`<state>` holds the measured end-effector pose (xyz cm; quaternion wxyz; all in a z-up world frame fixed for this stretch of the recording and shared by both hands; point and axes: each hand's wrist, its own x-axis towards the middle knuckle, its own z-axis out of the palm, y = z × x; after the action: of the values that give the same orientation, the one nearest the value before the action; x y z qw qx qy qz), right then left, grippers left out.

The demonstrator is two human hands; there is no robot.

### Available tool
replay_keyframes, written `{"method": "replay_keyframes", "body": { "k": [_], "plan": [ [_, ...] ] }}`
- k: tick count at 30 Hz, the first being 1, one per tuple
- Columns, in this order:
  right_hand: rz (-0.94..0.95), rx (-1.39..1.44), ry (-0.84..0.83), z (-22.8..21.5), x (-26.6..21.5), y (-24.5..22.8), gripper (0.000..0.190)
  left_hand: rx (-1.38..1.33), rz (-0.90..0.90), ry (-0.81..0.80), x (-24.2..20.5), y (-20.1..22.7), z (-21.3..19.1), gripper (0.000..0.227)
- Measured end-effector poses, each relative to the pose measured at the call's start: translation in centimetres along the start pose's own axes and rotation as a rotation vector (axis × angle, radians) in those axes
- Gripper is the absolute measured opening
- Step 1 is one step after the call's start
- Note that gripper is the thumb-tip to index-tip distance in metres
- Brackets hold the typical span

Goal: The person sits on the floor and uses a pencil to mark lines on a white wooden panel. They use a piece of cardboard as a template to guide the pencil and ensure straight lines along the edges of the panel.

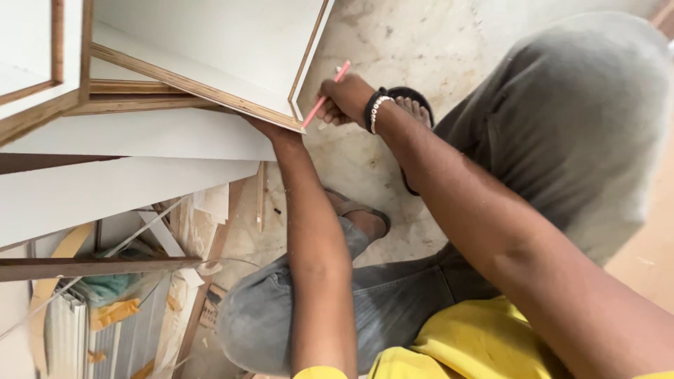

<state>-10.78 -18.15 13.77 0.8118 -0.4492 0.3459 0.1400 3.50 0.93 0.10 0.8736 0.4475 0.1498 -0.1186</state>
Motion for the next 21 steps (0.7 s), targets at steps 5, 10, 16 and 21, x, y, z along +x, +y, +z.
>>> {"method": "replay_keyframes", "body": {
  "k": [5, 10, 16, 21],
  "plan": [
    [-0.351, -0.456, 0.093, -1.1, -6.6, -9.9, 0.033, 0.499, 0.449, -0.268, -3.2, 1.0, 1.0, 0.061],
    [-0.526, -0.879, 0.029, 0.5, -13.3, -16.3, 0.033, 0.123, 0.105, -0.169, -5.0, 1.9, 1.1, 0.067],
    [-0.563, -0.793, -0.179, 3.9, -15.3, -16.3, 0.031, 0.083, -0.015, -0.25, -5.1, 1.2, 1.3, 0.073],
    [-0.559, -0.876, -0.198, 4.2, -14.4, -16.8, 0.029, 0.025, -0.025, -0.323, -6.0, 2.5, 0.5, 0.079]
  ]
}}
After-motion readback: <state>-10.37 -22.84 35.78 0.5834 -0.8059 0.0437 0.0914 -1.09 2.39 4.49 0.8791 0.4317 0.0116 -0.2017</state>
